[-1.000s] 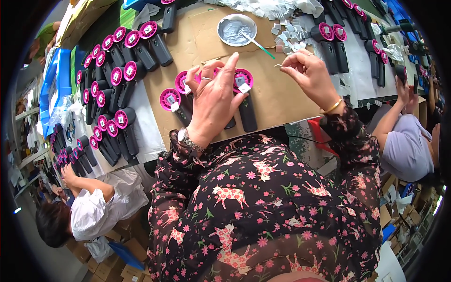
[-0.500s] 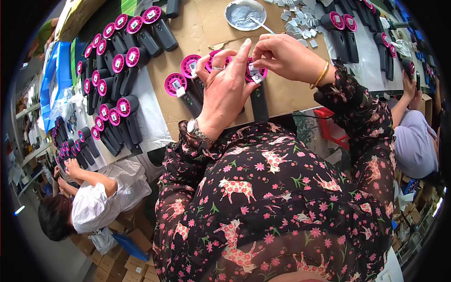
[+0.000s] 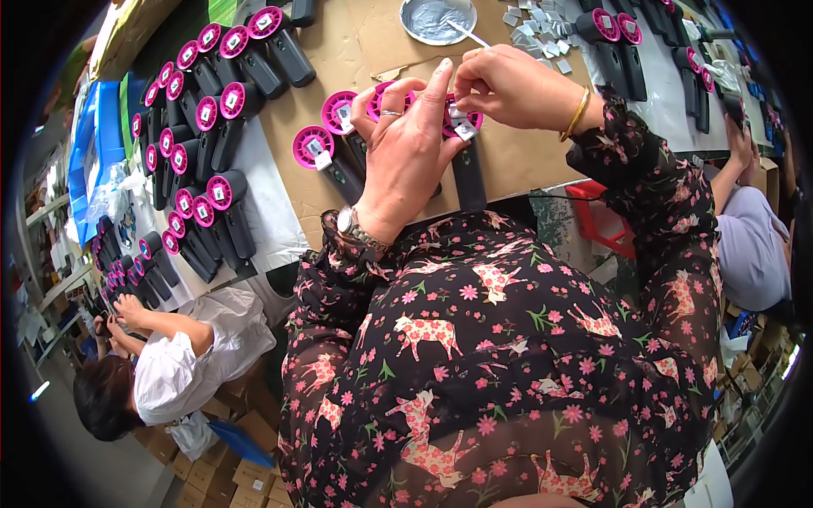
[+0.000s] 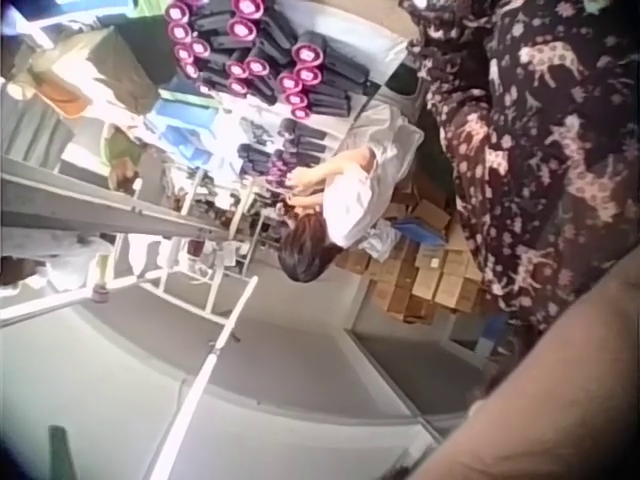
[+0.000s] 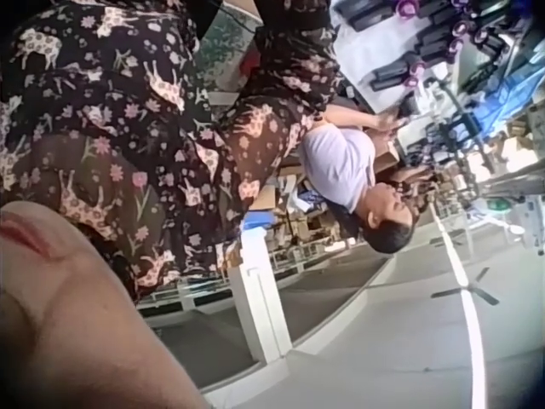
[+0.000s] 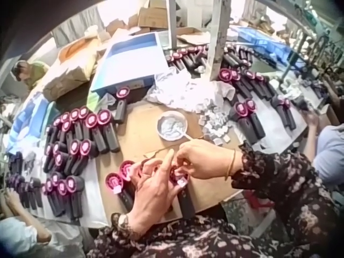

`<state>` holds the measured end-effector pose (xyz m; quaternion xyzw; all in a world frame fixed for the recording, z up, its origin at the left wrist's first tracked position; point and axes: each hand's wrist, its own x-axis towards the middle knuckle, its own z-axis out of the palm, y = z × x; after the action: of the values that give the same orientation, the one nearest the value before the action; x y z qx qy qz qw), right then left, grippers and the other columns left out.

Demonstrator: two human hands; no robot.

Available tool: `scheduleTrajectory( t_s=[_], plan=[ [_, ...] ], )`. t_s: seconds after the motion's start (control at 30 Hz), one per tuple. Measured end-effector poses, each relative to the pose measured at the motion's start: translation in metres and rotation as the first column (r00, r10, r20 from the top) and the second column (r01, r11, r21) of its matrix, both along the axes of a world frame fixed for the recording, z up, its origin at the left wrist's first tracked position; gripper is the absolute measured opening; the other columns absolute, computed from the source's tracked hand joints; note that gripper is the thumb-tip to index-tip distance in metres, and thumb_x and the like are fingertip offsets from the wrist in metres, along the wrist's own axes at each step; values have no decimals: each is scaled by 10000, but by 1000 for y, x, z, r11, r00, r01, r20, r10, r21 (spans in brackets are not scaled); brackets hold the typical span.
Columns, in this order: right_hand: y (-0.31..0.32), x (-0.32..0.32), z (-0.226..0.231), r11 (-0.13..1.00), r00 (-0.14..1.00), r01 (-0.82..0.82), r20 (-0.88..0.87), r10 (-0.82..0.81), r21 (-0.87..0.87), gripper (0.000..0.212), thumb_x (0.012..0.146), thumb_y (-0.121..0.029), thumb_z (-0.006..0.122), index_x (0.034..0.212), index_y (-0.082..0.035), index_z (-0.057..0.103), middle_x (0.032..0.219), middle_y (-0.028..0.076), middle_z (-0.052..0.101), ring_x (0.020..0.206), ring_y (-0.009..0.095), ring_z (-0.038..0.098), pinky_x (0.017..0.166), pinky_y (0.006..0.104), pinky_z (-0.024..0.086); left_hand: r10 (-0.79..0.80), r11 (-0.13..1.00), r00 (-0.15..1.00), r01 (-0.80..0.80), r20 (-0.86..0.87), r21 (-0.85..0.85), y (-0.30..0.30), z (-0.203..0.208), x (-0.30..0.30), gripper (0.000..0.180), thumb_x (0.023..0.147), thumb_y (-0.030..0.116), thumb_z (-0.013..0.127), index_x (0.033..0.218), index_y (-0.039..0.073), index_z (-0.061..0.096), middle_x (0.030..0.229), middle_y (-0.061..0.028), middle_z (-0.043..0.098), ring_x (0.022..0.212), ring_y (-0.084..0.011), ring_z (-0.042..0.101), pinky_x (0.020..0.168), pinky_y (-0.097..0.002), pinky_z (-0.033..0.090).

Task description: Apply adhesive to circular rings and attach them to hair dryer handles on an assembly line.

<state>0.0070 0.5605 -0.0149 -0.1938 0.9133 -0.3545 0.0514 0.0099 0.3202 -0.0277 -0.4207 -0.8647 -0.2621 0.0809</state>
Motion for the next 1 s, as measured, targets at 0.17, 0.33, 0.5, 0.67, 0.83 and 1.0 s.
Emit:
scheduleTrajectory(
  t_s=[0.17,0.33,0.5,0.67,0.83,1.0],
  plan=[
    [2,-17,12,997,993,-63,102,57,53,172,942,-109,822,934,42,740,842,160,722,786,327,707,734,422,564,-11,1000,1000,12,-17,18,2,-2,-3,1061,806,251,957,1717,112,432,1044,21,797,1358,-226,594,1214,-576,218],
    [-1,-15,25,997,979,-60,198,49,46,187,930,-105,829,910,51,730,773,170,707,734,319,695,714,422,558,1,1000,1000,-1,-13,8,0,-5,-3,1058,805,255,961,1714,117,436,1037,23,798,1356,-227,598,1213,-577,220],
    [-3,-6,23,999,988,-51,145,49,11,187,930,-108,831,919,53,737,770,183,715,717,316,695,708,421,558,4,1000,1000,-4,5,-18,1,-3,-1,1082,808,277,980,1721,153,413,1274,26,811,1403,-235,595,1217,-538,217],
    [-1,-9,15,999,988,-34,149,30,27,187,930,-112,830,932,53,744,764,182,716,710,318,695,705,420,560,7,1000,1000,-7,-1,-9,0,-4,0,1086,810,290,982,1723,147,413,1276,27,808,1401,-231,591,1219,-540,222],
    [2,-13,12,998,980,-61,194,54,30,216,918,-140,849,912,51,749,754,174,707,711,320,696,706,420,560,-2,1000,1000,2,8,-5,0,-4,1,1096,810,298,984,1729,145,405,1280,19,804,1407,-231,578,1224,-542,220],
    [-1,-15,14,989,976,-112,200,90,97,247,902,-158,867,858,47,737,733,158,683,721,325,690,712,430,558,-10,1000,1000,10,-17,27,4,-2,0,1094,803,258,968,1726,105,400,1050,26,792,1352,-224,610,1223,-568,218]
  ],
)
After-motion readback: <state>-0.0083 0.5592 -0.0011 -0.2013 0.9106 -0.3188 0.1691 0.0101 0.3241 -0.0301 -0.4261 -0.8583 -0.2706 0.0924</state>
